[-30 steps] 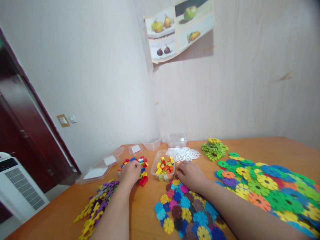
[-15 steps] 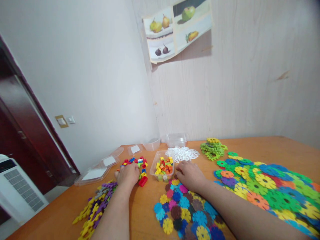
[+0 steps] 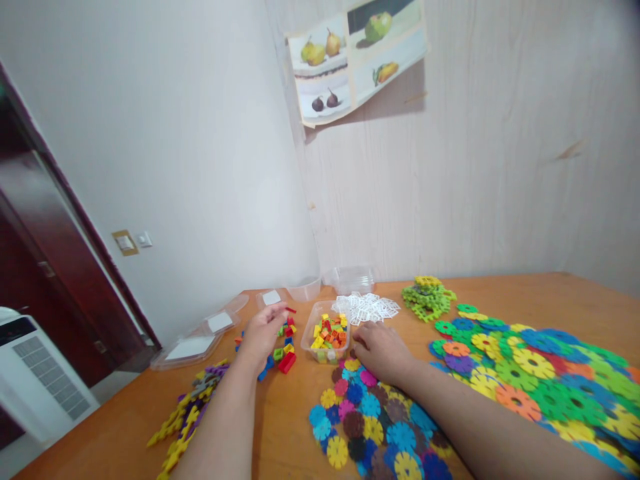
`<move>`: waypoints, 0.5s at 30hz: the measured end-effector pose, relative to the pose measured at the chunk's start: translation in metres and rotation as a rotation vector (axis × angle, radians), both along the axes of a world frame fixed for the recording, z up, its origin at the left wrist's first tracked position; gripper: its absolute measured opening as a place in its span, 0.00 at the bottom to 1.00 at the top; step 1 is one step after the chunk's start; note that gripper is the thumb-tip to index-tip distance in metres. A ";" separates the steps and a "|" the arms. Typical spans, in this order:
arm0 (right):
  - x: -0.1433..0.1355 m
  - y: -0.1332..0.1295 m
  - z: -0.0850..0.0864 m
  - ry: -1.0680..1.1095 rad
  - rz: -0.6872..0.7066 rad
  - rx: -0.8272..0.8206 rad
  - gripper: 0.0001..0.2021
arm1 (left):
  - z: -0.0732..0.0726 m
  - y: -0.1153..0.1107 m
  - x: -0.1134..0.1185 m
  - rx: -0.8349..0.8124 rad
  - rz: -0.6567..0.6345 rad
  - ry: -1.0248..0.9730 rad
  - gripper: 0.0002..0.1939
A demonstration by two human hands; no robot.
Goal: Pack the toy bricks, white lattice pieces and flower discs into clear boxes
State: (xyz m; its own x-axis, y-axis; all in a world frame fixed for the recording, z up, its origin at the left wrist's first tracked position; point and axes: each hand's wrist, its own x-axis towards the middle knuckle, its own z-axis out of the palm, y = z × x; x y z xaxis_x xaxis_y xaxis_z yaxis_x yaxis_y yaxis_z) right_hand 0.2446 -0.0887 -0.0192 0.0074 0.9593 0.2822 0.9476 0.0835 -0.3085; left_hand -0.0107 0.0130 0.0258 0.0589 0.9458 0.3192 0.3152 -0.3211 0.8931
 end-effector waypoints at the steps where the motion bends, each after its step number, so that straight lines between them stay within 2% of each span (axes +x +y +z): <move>1: 0.000 0.000 -0.001 -0.001 0.002 0.003 0.11 | 0.003 0.000 0.001 0.007 -0.062 -0.097 0.23; 3: 0.001 0.000 -0.001 0.000 0.006 0.009 0.11 | 0.005 0.000 0.000 0.012 -0.044 -0.163 0.23; 5: 0.001 0.000 -0.001 -0.001 0.006 0.011 0.12 | 0.001 0.004 -0.006 0.022 0.083 -0.145 0.20; 9: 0.001 0.000 0.001 -0.017 0.004 0.007 0.13 | -0.022 0.020 -0.025 0.049 0.321 0.061 0.16; 12: 0.001 0.001 0.000 -0.016 0.007 0.014 0.13 | -0.037 0.031 -0.033 0.070 0.336 0.261 0.14; 15: 0.002 0.002 -0.002 -0.001 0.020 0.019 0.12 | -0.043 0.036 -0.033 0.086 0.340 0.365 0.13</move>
State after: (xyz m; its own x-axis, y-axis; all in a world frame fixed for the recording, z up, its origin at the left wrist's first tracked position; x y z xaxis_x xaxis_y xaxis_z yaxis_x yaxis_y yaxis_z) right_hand 0.2464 -0.0870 -0.0217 -0.0121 0.9536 0.3007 0.9461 0.1083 -0.3053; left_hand -0.0440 0.0491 -0.0174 -0.1254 0.9020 0.4132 0.7018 -0.2137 0.6796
